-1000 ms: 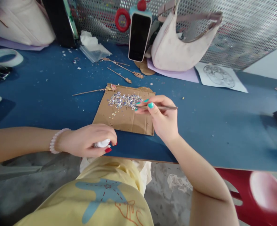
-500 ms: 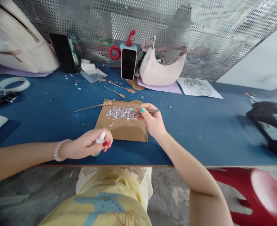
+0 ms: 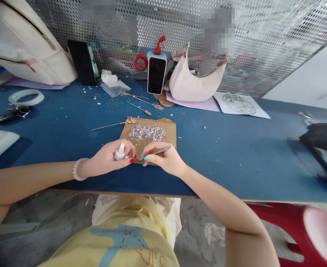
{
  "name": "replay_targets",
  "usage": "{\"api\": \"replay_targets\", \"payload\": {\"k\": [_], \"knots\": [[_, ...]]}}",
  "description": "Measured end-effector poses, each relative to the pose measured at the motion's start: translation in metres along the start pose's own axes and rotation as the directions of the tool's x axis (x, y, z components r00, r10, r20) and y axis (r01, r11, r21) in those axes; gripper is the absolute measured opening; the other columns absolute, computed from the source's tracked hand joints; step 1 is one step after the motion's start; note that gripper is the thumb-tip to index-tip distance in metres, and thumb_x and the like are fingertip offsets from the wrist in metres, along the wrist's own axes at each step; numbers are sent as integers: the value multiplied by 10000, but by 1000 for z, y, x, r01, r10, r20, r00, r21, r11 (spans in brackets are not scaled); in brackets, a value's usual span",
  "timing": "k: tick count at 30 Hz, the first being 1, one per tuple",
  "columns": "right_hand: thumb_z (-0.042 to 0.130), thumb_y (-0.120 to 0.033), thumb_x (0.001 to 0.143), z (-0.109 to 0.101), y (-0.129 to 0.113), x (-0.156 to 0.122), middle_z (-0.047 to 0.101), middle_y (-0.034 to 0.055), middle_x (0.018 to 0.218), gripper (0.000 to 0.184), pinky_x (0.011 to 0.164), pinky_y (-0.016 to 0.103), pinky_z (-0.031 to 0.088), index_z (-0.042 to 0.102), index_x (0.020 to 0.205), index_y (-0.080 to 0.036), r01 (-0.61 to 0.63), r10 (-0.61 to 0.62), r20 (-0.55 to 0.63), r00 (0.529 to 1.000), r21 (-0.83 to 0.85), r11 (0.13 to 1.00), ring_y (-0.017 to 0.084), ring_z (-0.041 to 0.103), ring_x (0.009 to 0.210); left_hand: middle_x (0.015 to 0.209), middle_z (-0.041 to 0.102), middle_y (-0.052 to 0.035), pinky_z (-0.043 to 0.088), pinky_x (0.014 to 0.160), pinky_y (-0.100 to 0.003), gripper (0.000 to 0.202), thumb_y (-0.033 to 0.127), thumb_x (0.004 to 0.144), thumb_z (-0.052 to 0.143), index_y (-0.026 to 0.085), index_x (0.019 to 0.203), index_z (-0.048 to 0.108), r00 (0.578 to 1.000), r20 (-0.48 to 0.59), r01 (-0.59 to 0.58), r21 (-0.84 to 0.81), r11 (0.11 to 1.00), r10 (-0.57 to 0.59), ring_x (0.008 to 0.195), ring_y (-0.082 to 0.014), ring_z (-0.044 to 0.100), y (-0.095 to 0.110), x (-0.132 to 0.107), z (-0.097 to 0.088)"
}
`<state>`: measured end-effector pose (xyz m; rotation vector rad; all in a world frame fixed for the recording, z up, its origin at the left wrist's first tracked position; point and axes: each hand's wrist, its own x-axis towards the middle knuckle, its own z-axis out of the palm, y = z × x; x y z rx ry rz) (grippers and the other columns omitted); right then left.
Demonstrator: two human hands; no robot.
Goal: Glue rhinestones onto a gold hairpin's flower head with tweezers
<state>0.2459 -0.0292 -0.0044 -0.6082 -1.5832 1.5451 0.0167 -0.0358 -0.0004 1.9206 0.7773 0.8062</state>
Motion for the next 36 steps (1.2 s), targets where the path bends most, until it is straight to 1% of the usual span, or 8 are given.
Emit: {"api": "replay_targets", "payload": {"k": [7,11,14,17,22,27,31,36], "knots": [[759,-348,787,-1,0,1,712,22,707,227,615,229,584,695,844,-138,12,-12,10,1000,7,1000,122,703,629,871,634,14,457,724,-242,214,191,842,626,207,806,416,1000,25,0,49,999,-1,779,-112,588,-2,1,-2],[745,-326,805,-6,0,2,727,24,754,188,615,217,573,696,854,-151,56,-56,-7,998,20,998,106,697,622,875,656,4,465,725,-250,194,180,827,618,205,798,428,1000,-17,-16,101,995,18,776,-119,605,1,3,-10],[747,-323,804,-10,-3,1,728,30,778,186,596,213,563,699,858,-151,82,-82,2,997,15,997,106,691,623,885,675,0,472,720,-250,191,194,821,611,205,794,422,995,-89,-30,122,992,41,790,-128,627,8,17,-21],[763,-326,786,-8,-8,-1,720,45,764,219,592,214,559,701,858,-129,43,-41,71,997,-19,999,107,679,619,911,703,4,457,737,-251,163,216,810,633,195,814,472,992,-85,-64,287,956,92,816,-136,643,12,49,-30],[737,-374,803,-2,-12,-5,708,56,756,257,604,209,551,694,846,-124,9,18,190,982,-140,990,106,668,644,866,696,-23,381,626,-248,85,217,826,588,161,889,601,975,190,-210,605,768,116,736,-151,626,-3,133,-27],[731,-340,808,-2,-11,-6,696,43,749,216,594,202,536,696,838,-129,-6,40,195,980,-175,985,94,642,626,862,678,-66,329,604,-262,112,219,797,621,135,869,600,965,222,-252,647,720,138,722,-169,600,-32,200,-13],[731,-298,807,-1,-10,-6,699,44,759,183,637,204,536,699,851,-123,-40,73,220,973,-154,987,102,659,674,801,648,-61,310,600,-267,139,263,803,636,136,847,600,963,226,-262,656,708,147,692,-170,569,-45,228,-7],[719,-257,815,1,-11,-7,699,35,776,134,681,200,544,699,842,-128,0,41,257,966,-160,987,96,655,697,728,610,-31,330,650,-274,94,238,790,636,148,783,609,951,279,-285,639,714,130,675,-160,536,-49,242,-6]]}}
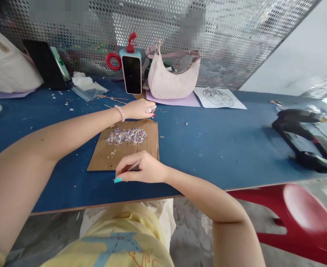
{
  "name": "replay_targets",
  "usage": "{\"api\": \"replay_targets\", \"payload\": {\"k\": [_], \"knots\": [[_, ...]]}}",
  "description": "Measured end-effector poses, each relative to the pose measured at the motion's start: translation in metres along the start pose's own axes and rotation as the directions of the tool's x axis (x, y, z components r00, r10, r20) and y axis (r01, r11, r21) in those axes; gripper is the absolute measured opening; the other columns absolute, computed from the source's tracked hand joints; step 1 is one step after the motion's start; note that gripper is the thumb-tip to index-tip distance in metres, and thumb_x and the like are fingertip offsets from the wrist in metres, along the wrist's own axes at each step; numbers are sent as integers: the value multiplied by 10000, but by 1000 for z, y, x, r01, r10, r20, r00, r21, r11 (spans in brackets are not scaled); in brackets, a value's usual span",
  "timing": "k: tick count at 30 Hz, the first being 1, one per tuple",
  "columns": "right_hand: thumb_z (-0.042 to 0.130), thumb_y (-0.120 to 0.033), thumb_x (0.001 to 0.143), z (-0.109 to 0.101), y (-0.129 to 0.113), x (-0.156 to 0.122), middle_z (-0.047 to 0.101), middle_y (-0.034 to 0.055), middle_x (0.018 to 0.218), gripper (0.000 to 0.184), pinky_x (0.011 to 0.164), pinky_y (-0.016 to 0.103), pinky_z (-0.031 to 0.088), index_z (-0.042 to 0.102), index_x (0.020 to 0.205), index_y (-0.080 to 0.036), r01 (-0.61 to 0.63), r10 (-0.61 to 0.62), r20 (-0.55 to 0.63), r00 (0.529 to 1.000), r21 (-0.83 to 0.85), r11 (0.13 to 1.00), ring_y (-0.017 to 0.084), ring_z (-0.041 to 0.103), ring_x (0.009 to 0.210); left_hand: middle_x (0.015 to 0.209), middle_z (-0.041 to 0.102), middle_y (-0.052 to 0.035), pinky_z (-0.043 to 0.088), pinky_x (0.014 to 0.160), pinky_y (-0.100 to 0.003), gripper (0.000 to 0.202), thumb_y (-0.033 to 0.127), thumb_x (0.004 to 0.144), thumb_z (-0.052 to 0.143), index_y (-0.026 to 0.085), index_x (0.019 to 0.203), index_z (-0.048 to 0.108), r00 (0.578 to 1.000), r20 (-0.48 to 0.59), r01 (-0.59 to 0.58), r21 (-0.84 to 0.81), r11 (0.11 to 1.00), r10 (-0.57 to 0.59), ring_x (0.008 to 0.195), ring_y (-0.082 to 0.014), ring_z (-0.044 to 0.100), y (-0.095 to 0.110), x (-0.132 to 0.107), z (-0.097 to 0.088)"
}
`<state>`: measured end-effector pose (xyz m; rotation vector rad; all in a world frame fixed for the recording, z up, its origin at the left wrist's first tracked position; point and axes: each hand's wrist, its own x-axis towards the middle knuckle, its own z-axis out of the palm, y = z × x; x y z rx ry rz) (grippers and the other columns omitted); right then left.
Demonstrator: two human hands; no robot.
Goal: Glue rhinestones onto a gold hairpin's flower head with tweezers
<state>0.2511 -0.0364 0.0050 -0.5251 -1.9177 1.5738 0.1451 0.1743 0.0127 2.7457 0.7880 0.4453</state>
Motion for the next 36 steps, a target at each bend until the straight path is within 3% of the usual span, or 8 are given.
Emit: {"api": "replay_targets", "payload": {"k": [4,7,9,12,16,19,24,36], "knots": [[708,-254,826,0,1,0,699,41,785,128,676,211,541,699,848,-129,32,-32,1,999,-38,999,102,654,700,718,600,-19,350,663,-277,95,215,761,660,146,772,597,1000,-8,29,-57,998,-30,675,-151,534,3,-2,-7],[703,-261,835,-2,0,0,699,50,799,118,694,242,539,699,841,-143,103,-109,-46,993,-111,989,121,659,727,740,599,-22,373,630,-271,115,235,797,634,147,838,572,995,-64,71,-128,989,-80,659,-140,540,14,-19,-17],[711,-250,829,-5,-3,-1,703,54,830,94,733,257,546,696,840,-158,151,-168,-109,980,-146,978,132,669,780,718,593,-7,388,570,-251,121,262,852,576,157,901,538,989,-81,105,-208,972,-124,593,-119,535,28,-43,-25],[742,-213,799,-11,-11,-5,709,56,890,88,757,247,564,695,862,-174,180,-211,-238,948,-146,973,132,680,841,683,562,23,408,522,-224,151,299,853,595,180,896,512,963,-76,182,-526,831,-259,572,-111,550,54,-90,-32],[761,-187,775,-14,-22,-10,712,41,942,101,746,236,597,703,857,-199,174,-202,-392,898,-106,979,122,693,831,713,559,40,427,523,-202,152,289,829,630,184,876,530,945,-14,247,-628,738,-328,564,-86,540,88,-149,-27],[777,-204,763,-13,-22,-10,725,26,937,141,777,265,617,711,887,-218,171,-179,-440,880,-58,984,140,712,847,721,561,41,414,535,-194,150,292,825,639,184,863,543,950,-17,236,-617,751,-312,571,-77,503,104,-175,-16],[769,-160,766,-11,-17,-8,735,12,948,162,833,270,609,732,902,-240,141,-168,-413,895,-94,985,139,712,894,754,607,24,441,642,-211,81,237,845,606,182,824,550,990,-52,83,-558,825,-134,663,-97,551,113,-187,1],[786,-249,760,-8,-17,-11,747,21,911,134,769,302,622,736,883,-236,71,-108,-414,904,-103,992,154,715,812,747,638,21,431,643,-215,84,235,868,590,196,809,544,993,-106,-18,-507,862,-42,657,-107,584,120,-193,8]]}}
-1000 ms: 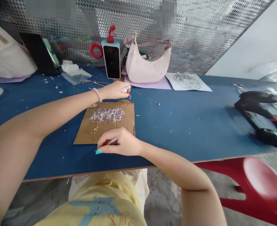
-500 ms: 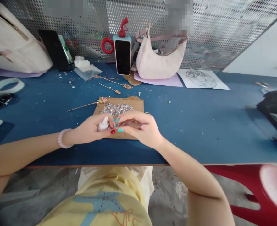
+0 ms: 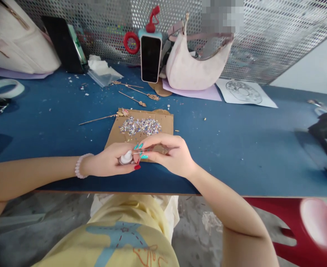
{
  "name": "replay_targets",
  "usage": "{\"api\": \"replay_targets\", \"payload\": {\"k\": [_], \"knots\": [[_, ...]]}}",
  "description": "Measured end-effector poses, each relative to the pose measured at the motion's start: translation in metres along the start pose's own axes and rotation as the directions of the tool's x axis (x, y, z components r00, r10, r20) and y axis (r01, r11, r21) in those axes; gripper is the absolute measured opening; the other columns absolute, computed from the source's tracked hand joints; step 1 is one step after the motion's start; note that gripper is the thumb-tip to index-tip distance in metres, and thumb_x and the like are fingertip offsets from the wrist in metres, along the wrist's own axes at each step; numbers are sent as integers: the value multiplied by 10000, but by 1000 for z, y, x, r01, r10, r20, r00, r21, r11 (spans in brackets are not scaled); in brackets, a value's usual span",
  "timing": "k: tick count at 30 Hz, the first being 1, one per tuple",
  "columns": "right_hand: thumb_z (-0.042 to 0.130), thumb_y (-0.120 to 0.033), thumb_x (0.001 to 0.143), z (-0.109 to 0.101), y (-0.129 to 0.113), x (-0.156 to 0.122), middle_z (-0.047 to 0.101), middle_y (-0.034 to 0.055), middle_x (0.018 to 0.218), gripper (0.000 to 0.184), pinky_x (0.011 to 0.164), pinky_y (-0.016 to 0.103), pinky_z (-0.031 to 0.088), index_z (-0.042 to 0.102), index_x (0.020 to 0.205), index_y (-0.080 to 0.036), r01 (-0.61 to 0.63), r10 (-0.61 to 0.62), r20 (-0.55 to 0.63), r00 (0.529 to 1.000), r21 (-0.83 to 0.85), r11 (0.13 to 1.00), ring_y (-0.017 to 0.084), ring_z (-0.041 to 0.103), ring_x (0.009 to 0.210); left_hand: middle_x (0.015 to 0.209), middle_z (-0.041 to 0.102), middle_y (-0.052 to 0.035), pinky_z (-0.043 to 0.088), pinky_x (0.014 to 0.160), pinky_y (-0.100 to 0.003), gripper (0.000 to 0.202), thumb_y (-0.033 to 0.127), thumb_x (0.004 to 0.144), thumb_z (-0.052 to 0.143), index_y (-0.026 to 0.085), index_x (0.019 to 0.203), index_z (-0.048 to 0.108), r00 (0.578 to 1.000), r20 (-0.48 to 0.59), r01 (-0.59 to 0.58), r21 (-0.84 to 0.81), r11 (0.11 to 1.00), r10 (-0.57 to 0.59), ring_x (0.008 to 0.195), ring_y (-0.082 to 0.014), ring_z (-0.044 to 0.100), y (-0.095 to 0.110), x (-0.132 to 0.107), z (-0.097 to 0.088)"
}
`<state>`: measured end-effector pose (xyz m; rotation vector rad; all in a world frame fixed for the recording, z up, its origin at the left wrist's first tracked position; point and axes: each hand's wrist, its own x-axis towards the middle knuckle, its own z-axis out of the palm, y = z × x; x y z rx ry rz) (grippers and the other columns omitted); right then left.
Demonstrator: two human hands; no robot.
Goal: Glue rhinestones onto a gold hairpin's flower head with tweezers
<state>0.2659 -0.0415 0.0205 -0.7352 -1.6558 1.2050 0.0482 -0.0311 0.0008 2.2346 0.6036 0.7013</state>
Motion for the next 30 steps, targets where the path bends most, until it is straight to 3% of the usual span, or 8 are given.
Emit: {"api": "replay_targets", "payload": {"k": [4,9,14,21,26,30], "knots": [[774,-226,768,0,-2,2,749,14,899,107,752,273,621,742,870,-236,-2,2,34,999,9,1000,140,719,795,729,624,30,420,634,-199,85,206,868,597,194,805,541,999,4,-47,9,999,47,651,-96,580,-2,0,0],[777,-165,754,1,-2,1,757,6,871,137,731,262,626,749,856,-252,14,-15,-19,1000,-24,1000,148,731,798,731,628,28,426,636,-204,84,211,868,592,194,803,542,999,23,-34,-15,999,35,648,-98,575,-3,0,1],[770,-151,765,1,0,-1,767,1,873,164,735,258,625,749,884,-261,124,-123,11,992,-68,990,144,732,791,753,641,17,435,651,-216,76,229,872,587,192,815,554,1000,27,-3,-21,1000,3,667,-108,583,-4,-1,2],[777,-143,753,2,-1,1,770,14,831,154,669,207,615,748,882,-222,194,-194,9,981,-115,974,129,734,744,778,640,14,434,669,-202,83,223,888,583,184,820,553,999,16,-52,-19,998,52,695,-102,587,-4,-1,3],[737,-84,785,2,-1,5,774,32,842,202,670,182,603,761,946,-203,296,-295,83,952,6,955,111,730,747,755,632,12,432,676,-196,92,217,890,586,176,813,556,997,40,-64,-28,998,65,691,-100,582,-3,0,3],[706,-104,823,3,0,4,774,40,833,199,678,195,596,765,981,-211,305,-308,128,943,43,951,117,731,760,753,624,16,427,662,-190,81,216,883,594,174,826,555,997,53,-44,-76,996,48,677,-94,570,-5,0,3]]}}
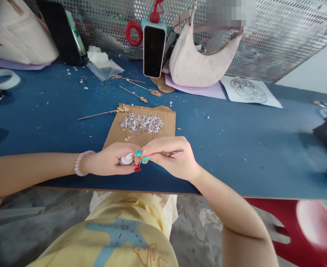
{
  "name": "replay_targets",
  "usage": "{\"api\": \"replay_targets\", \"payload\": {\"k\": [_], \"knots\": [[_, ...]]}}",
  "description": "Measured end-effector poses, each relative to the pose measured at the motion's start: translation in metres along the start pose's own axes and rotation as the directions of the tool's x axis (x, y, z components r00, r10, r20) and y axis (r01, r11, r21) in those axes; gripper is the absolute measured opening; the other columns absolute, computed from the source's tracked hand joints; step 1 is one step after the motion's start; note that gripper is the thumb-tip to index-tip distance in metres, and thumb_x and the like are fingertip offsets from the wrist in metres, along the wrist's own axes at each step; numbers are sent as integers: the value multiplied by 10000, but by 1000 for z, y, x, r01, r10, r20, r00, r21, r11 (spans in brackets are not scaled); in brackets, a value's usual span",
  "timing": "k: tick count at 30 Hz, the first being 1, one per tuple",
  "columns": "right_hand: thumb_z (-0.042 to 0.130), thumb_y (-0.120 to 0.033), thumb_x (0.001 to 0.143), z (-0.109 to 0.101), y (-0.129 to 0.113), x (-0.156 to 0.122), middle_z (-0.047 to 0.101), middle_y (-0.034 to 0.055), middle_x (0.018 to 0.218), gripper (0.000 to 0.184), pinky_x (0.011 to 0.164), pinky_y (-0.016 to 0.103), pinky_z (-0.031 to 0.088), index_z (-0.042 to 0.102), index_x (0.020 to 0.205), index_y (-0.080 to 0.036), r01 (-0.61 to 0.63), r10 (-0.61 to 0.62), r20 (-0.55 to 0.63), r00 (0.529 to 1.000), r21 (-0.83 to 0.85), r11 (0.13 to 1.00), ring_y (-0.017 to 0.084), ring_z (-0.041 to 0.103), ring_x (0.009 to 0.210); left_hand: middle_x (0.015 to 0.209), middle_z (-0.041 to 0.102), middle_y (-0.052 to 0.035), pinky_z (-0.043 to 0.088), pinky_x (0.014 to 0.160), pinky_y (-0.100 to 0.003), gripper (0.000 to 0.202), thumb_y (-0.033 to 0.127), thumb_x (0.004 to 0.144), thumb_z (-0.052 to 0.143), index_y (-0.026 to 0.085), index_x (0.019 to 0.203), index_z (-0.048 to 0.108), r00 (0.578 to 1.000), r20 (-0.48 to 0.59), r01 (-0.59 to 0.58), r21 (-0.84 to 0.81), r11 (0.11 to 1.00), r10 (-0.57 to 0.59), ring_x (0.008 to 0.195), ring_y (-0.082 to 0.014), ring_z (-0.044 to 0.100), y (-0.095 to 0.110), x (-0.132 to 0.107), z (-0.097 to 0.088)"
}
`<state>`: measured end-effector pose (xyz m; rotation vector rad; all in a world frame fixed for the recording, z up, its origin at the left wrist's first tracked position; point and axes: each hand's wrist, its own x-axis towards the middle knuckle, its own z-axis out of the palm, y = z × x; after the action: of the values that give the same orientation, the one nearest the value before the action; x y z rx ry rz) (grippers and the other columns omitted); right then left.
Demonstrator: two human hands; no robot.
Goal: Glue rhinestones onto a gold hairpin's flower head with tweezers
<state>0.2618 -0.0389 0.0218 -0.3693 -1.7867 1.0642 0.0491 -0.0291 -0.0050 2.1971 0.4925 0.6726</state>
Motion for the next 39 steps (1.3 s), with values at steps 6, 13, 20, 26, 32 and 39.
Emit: {"api": "replay_targets", "payload": {"k": [6,13,20,26,32,39], "knots": [[727,-131,812,1,-1,-2,773,63,831,162,684,214,596,766,961,-182,-5,6,48,999,-18,1000,133,733,768,775,617,20,430,655,-190,58,206,874,594,173,859,549,996,-63,57,-93,994,-63,684,-90,563,-2,1,-1],[748,-124,789,-7,-1,1,760,45,885,196,702,190,594,747,974,-190,6,-11,-51,999,-102,995,105,715,775,745,608,21,423,666,-197,83,213,881,592,177,820,550,1000,-29,11,-7,1000,-12,680,-98,560,3,0,0],[753,-102,774,-8,-3,-1,757,56,881,210,690,172,590,738,976,-159,-9,9,3,1000,-71,997,105,714,787,743,598,16,416,658,-198,95,235,902,569,182,827,543,1000,19,-19,37,999,19,667,-100,549,0,-2,2],[742,-76,775,-8,-4,0,759,60,872,208,733,174,588,734,970,-147,-16,19,49,999,-69,997,106,720,807,731,580,20,399,643,-200,128,242,916,558,186,811,513,998,43,-54,70,996,51,658,-101,545,0,-2,3],[735,-111,794,-10,-6,0,757,66,877,173,711,178,589,727,963,-150,-8,12,55,998,-70,997,109,718,804,743,590,17,395,644,-198,112,228,917,558,186,823,514,996,34,-81,83,993,78,676,-102,562,0,-2,2],[718,-141,815,-11,-6,0,756,60,859,158,724,208,589,723,971,-167,0,8,81,997,-97,995,121,720,784,779,629,7,417,668,-203,93,216,910,563,191,829,523,997,41,-74,39,997,72,719,-112,600,1,-1,3]]}}
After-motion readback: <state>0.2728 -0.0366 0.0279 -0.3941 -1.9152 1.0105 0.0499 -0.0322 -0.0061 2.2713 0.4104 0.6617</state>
